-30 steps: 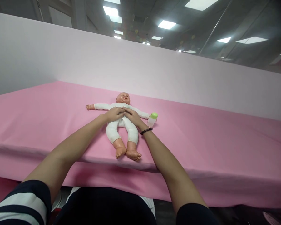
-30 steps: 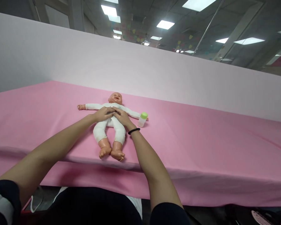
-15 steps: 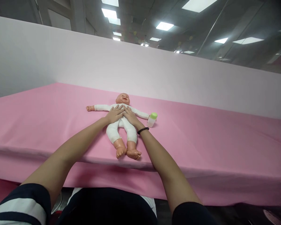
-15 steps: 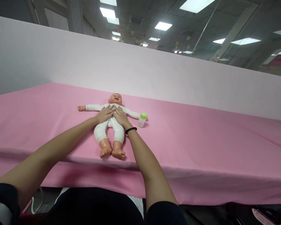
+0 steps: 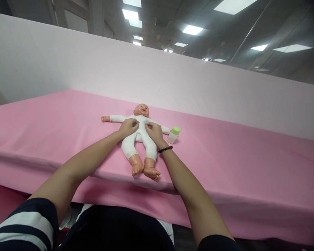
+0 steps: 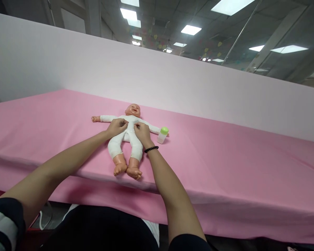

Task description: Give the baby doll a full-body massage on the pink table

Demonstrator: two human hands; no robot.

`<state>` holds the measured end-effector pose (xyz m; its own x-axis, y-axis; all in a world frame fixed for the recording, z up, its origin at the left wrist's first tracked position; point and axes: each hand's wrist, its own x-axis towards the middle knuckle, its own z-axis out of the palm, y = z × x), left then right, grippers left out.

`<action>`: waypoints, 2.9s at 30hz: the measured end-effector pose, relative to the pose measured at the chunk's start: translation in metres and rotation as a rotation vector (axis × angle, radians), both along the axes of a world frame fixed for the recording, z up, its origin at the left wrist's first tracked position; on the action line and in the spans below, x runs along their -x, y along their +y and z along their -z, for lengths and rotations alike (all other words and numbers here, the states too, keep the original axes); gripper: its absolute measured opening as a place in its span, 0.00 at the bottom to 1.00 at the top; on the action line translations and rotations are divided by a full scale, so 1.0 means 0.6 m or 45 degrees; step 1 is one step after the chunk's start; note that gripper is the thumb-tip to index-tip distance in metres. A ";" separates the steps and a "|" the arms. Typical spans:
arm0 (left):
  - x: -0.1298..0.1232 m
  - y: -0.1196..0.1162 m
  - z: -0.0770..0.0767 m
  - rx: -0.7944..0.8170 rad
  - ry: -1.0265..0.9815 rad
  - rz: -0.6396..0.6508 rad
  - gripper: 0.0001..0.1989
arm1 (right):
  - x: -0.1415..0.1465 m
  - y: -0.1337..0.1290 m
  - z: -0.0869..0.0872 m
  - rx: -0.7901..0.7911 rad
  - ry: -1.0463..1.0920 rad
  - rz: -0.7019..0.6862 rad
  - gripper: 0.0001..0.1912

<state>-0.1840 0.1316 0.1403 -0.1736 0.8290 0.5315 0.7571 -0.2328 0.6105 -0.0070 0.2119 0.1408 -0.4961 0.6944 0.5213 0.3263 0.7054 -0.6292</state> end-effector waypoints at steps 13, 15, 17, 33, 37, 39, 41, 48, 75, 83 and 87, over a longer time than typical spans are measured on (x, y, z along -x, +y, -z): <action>0.016 0.025 0.012 0.235 0.082 0.188 0.28 | -0.001 0.019 0.012 0.209 -0.261 -0.291 0.31; 0.016 0.029 0.015 0.295 0.068 0.099 0.31 | 0.000 0.018 0.009 0.251 -0.330 -0.234 0.34; 0.014 0.030 0.018 0.330 0.038 0.004 0.34 | 0.000 0.015 0.007 0.271 -0.344 -0.151 0.37; -0.011 -0.014 -0.008 0.058 0.120 0.038 0.16 | 0.003 -0.006 0.005 -0.073 -0.015 -0.198 0.18; -0.002 -0.002 -0.001 0.082 0.129 0.210 0.24 | 0.004 0.011 0.017 0.053 -0.092 -0.362 0.26; 0.003 0.008 0.002 0.165 0.135 0.206 0.28 | 0.005 0.019 0.021 0.113 -0.162 -0.380 0.29; 0.008 0.017 0.006 0.243 0.132 0.161 0.30 | 0.005 0.025 0.022 0.142 -0.235 -0.345 0.31; 0.012 0.025 0.020 0.346 0.035 -0.116 0.35 | 0.004 0.011 0.013 0.238 -0.259 -0.052 0.38; 0.007 0.011 0.012 0.241 0.036 -0.149 0.30 | -0.008 -0.013 -0.004 0.283 -0.283 -0.042 0.41; -0.006 -0.016 -0.005 0.015 0.147 -0.068 0.21 | -0.003 -0.011 -0.002 -0.035 0.000 -0.012 0.13; -0.006 -0.010 -0.002 -0.032 0.156 0.067 0.18 | 0.000 -0.003 0.005 -0.019 -0.004 -0.163 0.16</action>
<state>-0.1805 0.1255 0.1413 -0.0627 0.8215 0.5668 0.8119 -0.2882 0.5076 -0.0071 0.2104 0.1378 -0.5817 0.6173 0.5297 0.2347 0.7509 -0.6173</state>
